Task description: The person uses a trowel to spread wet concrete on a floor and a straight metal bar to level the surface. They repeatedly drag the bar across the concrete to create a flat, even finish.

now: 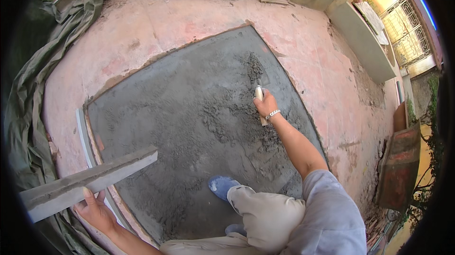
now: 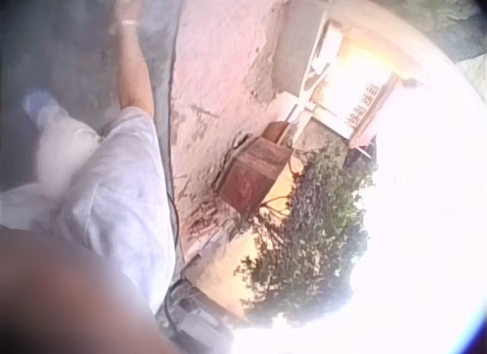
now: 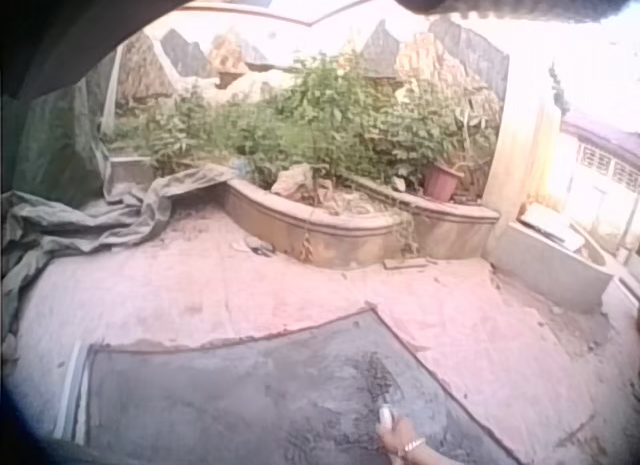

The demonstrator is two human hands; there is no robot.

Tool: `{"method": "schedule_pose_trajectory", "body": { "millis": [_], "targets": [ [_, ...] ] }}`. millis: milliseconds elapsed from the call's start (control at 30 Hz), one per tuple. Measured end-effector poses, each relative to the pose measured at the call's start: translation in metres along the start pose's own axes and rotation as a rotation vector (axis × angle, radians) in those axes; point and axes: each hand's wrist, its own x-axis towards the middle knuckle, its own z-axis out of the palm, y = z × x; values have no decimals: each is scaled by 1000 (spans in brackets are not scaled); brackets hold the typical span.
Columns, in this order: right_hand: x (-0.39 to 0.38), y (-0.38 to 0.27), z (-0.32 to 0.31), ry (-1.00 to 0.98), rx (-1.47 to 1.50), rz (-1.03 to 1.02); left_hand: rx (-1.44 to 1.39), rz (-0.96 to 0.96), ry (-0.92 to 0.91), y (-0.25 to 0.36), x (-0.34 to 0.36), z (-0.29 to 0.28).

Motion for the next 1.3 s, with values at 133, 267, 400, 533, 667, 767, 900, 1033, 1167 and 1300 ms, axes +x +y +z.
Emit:
{"method": "schedule_pose_trajectory", "body": {
  "millis": [133,267,400,533,667,767,900,1033,1167,1300],
  "targets": [
    [48,8,-2,111,-352,15,-11,-6,-9,-1,1,-1],
    [53,20,-7,315,-184,29,-4,-2,22,-3,2,-3],
    [47,24,-2,133,-34,304,-6,-5,20,-4,2,-6],
    [63,2,19,52,267,465,42,-30,52,1,0,-8],
    [93,-31,38,-21,289,482,37,-16,68,7,-4,-10],
    [98,-45,60,-84,237,449,20,-2,65,10,-7,-16],
    [98,-54,87,-127,106,358,25,-19,80,14,-10,-24],
    [87,-75,111,-199,79,287,42,-18,81,17,-12,-24],
    [65,-102,122,-235,-22,200,62,-18,78,18,-14,-23],
    [46,-118,120,-299,0,199,47,8,62,17,-14,-20]
  ]
}}
